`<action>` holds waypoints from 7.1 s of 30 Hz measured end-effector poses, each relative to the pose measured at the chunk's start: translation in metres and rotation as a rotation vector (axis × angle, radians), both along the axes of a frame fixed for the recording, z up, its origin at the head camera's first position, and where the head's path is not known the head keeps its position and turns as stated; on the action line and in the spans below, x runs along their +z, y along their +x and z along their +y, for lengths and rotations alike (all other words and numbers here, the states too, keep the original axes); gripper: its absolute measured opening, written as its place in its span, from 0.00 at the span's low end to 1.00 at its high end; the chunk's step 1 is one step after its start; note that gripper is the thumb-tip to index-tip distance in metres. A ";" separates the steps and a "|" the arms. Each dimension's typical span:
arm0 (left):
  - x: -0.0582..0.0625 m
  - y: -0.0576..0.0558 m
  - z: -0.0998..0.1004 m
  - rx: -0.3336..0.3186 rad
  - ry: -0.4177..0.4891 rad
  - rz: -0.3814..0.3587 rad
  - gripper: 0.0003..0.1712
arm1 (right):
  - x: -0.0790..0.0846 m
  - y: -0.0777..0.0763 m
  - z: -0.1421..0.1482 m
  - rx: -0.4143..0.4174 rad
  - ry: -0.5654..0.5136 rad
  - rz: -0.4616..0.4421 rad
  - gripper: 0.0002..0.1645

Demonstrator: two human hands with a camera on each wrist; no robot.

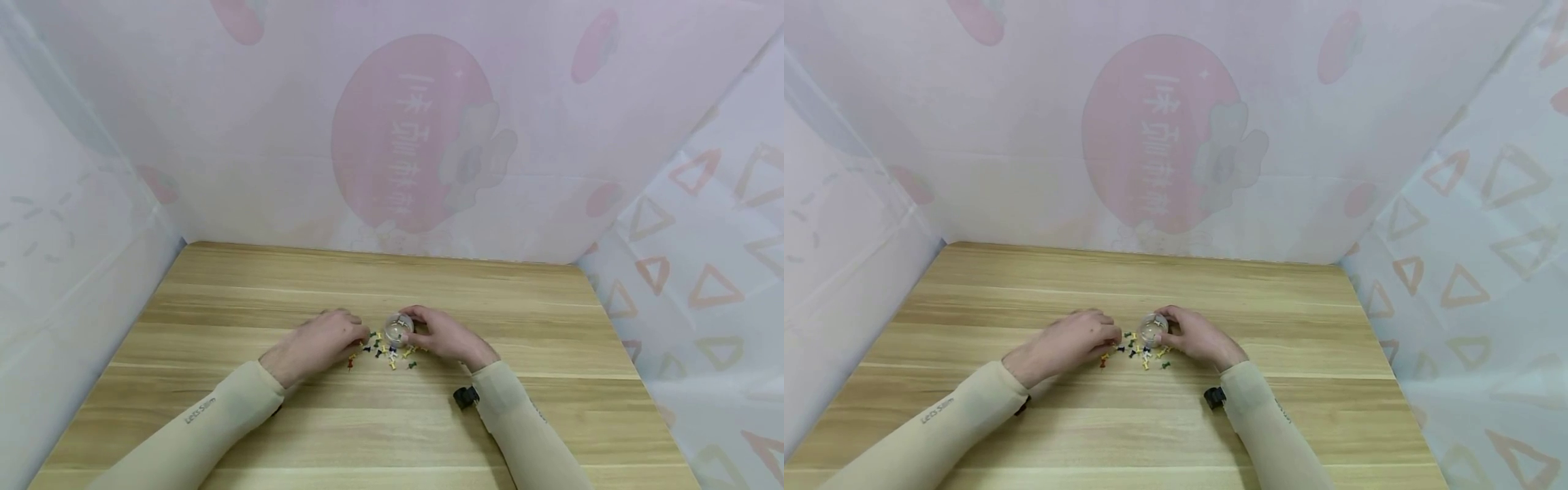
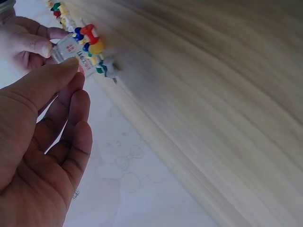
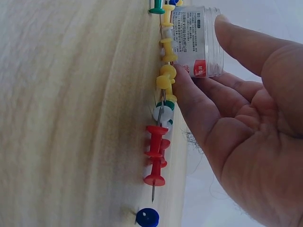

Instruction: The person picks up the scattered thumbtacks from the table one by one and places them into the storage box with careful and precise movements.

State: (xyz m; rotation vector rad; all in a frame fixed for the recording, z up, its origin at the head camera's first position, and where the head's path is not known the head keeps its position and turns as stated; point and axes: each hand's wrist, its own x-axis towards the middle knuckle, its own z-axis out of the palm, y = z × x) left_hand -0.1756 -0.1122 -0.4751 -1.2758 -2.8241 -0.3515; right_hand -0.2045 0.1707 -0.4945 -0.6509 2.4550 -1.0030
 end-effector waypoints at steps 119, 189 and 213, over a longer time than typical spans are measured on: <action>-0.001 -0.001 -0.015 -0.026 -0.043 -0.103 0.09 | 0.002 0.002 0.002 -0.002 -0.013 -0.009 0.34; 0.009 -0.032 0.017 0.021 0.051 -0.190 0.03 | 0.002 0.001 0.002 0.006 -0.029 -0.015 0.35; 0.000 -0.033 -0.021 -0.297 -0.153 0.071 0.08 | -0.001 0.001 0.003 0.001 -0.064 -0.032 0.34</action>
